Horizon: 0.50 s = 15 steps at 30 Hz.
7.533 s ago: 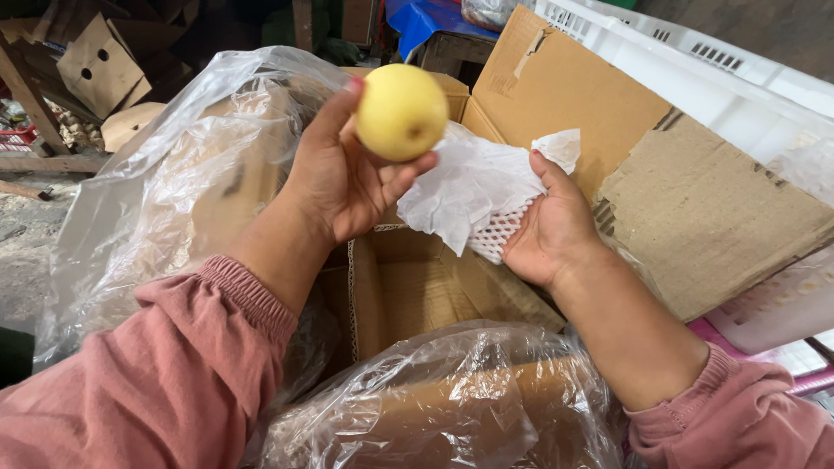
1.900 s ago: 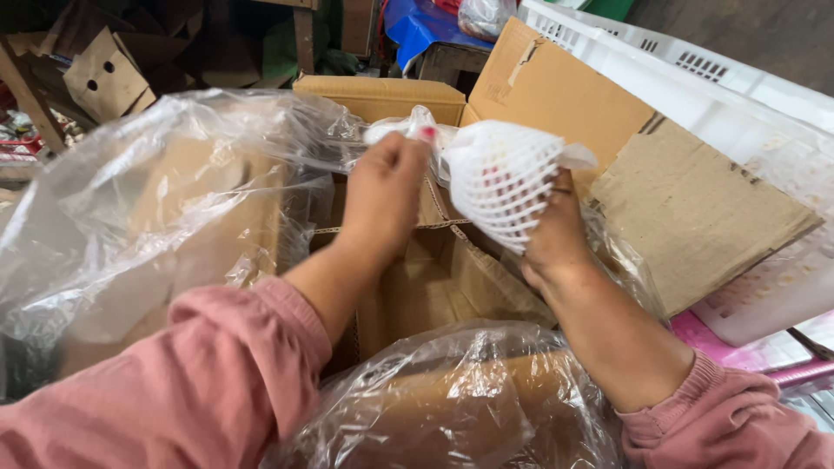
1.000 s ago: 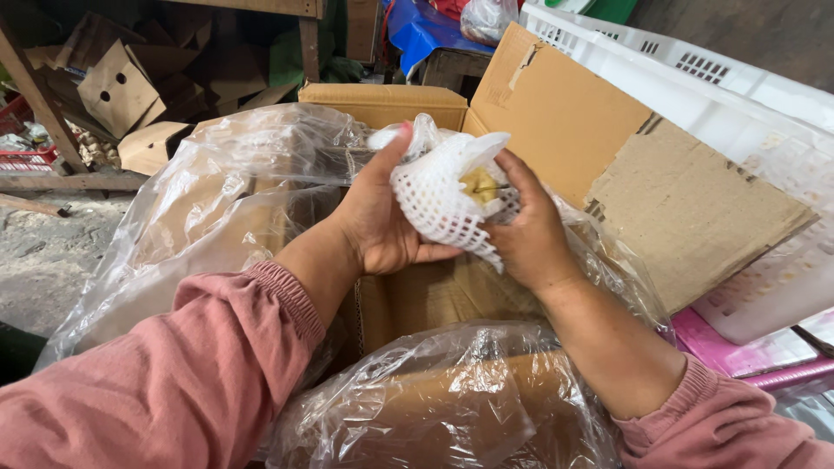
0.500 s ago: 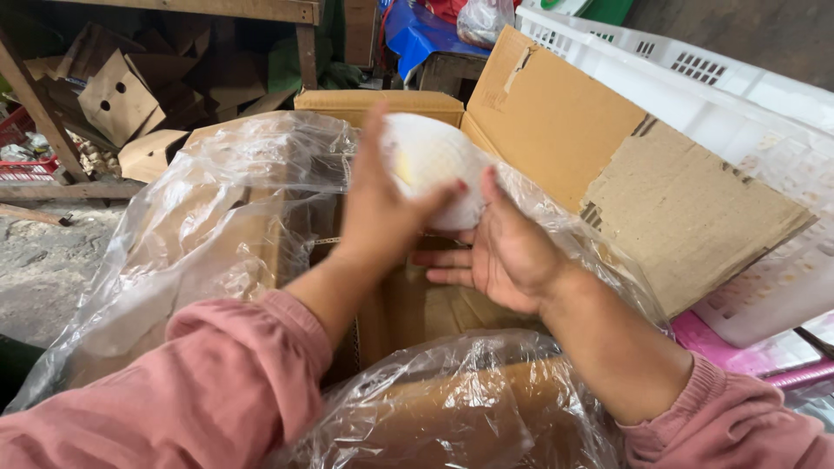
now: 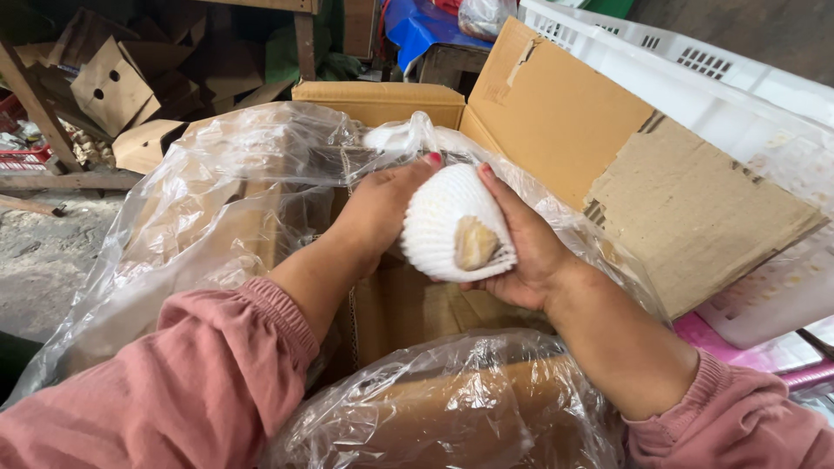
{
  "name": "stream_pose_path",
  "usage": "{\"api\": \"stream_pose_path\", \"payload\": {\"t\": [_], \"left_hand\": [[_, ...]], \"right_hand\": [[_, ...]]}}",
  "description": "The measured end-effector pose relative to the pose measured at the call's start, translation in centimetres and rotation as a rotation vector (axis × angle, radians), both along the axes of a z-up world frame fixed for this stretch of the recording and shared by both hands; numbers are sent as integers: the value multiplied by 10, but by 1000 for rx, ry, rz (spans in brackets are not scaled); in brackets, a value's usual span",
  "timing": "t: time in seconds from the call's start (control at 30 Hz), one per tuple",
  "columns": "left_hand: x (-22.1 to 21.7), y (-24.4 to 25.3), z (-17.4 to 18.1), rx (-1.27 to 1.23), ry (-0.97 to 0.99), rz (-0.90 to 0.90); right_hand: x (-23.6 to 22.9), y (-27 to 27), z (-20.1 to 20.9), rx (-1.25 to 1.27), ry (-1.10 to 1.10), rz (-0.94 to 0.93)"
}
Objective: The person removes yellow pears from a cardboard box, unwraps each from white foam netting, and places them into a white plastic crate. The person handles the pears one at a time, inspecting them briefly before transferring them.
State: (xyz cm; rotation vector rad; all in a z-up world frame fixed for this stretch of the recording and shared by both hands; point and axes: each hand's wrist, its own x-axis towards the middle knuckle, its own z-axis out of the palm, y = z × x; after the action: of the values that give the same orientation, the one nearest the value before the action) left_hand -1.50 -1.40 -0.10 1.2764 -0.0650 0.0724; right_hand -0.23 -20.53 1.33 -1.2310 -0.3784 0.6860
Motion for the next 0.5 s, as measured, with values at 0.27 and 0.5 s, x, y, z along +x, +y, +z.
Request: {"api": "stream_pose_path", "payload": {"t": [0.27,0.5], "left_hand": [[4,-6,-4,93,-77,87],[-3,-3,-2,516,-148,359]], "right_hand": [[12,-10,-7,51,152,132],[33,-17,-31,159,222,66]]}}
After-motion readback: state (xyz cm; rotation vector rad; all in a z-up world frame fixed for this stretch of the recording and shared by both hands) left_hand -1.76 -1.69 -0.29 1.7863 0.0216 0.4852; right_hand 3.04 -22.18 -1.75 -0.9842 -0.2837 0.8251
